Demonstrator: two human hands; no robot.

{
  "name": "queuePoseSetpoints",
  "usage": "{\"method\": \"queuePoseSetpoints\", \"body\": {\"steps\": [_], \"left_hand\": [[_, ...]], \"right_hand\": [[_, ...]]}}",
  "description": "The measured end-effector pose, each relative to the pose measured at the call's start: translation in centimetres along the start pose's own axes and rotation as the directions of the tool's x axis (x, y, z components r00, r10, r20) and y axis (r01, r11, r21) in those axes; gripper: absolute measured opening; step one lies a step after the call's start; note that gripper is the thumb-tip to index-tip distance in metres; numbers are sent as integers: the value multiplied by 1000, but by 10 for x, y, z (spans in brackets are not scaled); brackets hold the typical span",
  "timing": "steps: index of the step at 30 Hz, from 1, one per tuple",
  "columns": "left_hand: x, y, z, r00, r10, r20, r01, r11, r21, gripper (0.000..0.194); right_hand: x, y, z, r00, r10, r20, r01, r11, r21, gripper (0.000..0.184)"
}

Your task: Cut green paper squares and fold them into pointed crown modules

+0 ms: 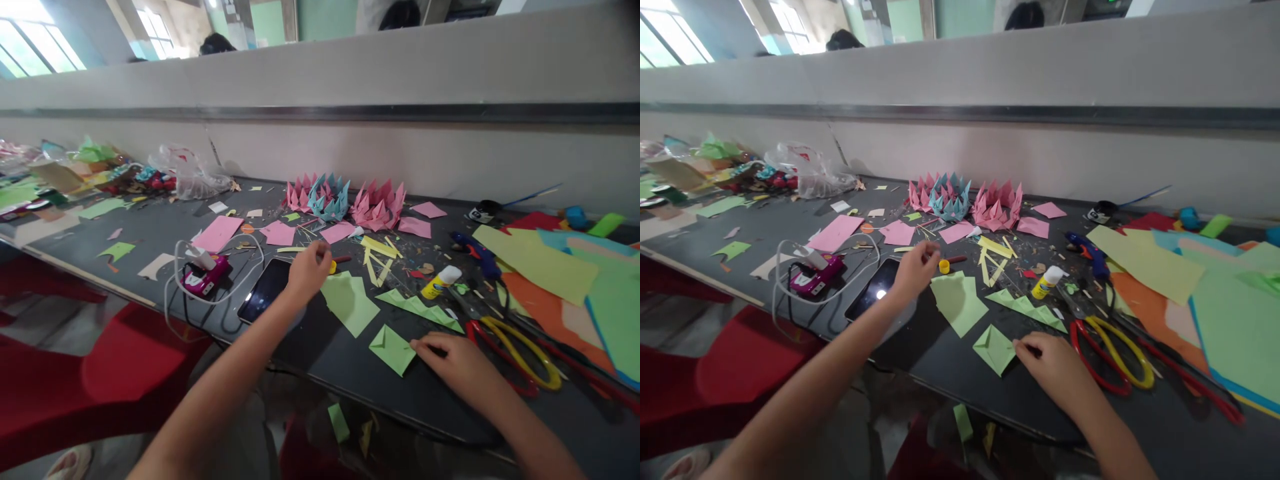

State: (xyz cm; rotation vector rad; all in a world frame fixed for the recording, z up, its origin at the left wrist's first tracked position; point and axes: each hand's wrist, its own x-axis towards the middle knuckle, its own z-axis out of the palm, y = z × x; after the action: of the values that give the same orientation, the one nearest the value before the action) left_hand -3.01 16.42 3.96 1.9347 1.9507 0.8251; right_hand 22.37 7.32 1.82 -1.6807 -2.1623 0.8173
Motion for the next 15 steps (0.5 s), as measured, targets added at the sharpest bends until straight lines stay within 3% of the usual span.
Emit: {"method": "queuePoseSetpoints", "body": {"steps": [3, 6, 15], "left_hand": [[65, -6, -2, 999, -5, 33, 2, 996, 92, 29], [110, -16, 2, 995, -39, 91, 23, 984, 175, 32], [149, -22, 23, 996, 11, 85, -25, 987, 158, 31]], "right_hand": [[2, 2, 3, 1000, 19, -11, -19, 1000, 15, 39], [4, 5, 6, 999, 28, -28, -27, 999, 31, 40], [7, 9, 13, 997, 74, -1, -74, 997, 23, 41]]}}
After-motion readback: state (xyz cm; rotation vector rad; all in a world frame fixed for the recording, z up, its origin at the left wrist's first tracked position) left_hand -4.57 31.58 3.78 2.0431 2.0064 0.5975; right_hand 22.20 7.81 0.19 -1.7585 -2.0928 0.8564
